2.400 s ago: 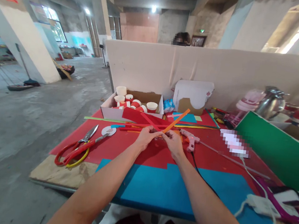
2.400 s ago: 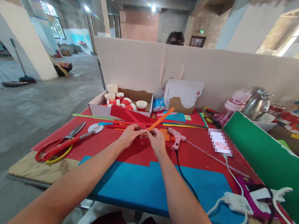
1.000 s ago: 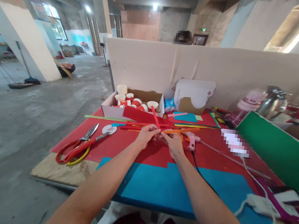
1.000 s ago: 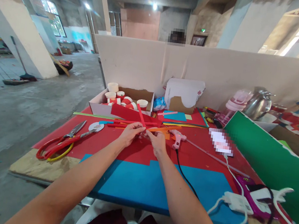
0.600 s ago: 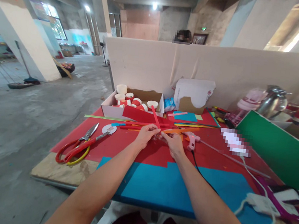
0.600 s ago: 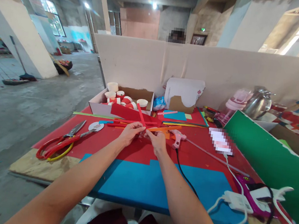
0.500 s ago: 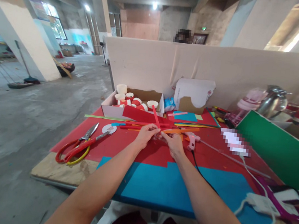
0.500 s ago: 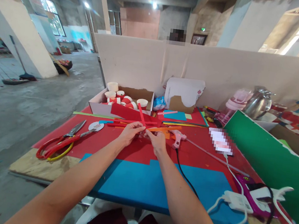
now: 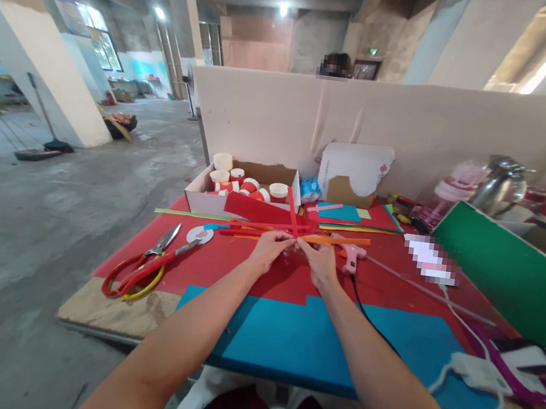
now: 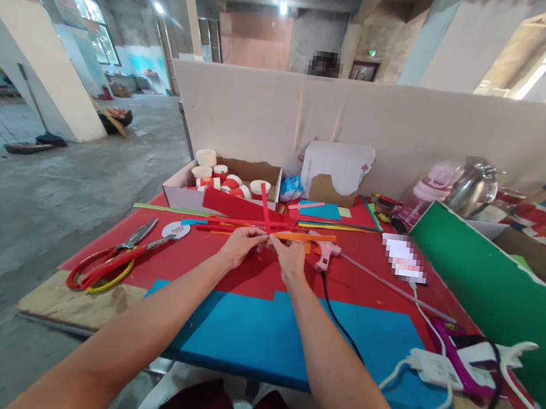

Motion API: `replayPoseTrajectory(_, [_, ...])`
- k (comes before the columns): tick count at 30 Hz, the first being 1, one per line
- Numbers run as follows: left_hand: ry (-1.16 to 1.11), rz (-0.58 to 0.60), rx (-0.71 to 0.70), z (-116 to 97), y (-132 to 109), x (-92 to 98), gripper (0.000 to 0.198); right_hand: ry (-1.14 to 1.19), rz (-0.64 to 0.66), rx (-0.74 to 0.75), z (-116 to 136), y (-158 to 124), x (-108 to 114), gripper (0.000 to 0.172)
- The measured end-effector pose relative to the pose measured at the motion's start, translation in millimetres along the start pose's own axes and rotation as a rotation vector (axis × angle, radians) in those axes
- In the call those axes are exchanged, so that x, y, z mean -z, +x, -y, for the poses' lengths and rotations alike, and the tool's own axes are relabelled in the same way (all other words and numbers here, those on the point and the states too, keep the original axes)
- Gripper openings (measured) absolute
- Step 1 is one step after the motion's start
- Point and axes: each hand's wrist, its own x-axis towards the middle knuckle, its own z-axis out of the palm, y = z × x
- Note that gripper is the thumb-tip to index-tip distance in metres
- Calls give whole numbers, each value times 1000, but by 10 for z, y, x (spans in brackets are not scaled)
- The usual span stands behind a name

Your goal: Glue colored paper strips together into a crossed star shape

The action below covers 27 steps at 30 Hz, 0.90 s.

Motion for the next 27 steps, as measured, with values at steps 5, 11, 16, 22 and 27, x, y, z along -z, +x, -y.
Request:
replayPoseTrajectory(5, [7, -28, -37, -55, -1, 27, 19, 96, 103, -105, -38, 39, 37, 20])
replayPoseTrajectory(11, [-26, -8, 2, -43, 15, 57, 19, 182, 109, -147, -43, 54, 65, 24])
replayPoseTrajectory(16, [-35, 2, 24, -26, 16, 62, 16, 183, 110, -203, -5, 22, 49, 31])
replayPoseTrajectory(22, [14, -7, -7, -62, -14, 31, 13, 155, 131, -218, 27, 8, 48, 31])
replayPoseTrajectory(27, [62, -24, -16, -95, -36, 17, 13, 161, 133, -239, 1, 19, 57, 34])
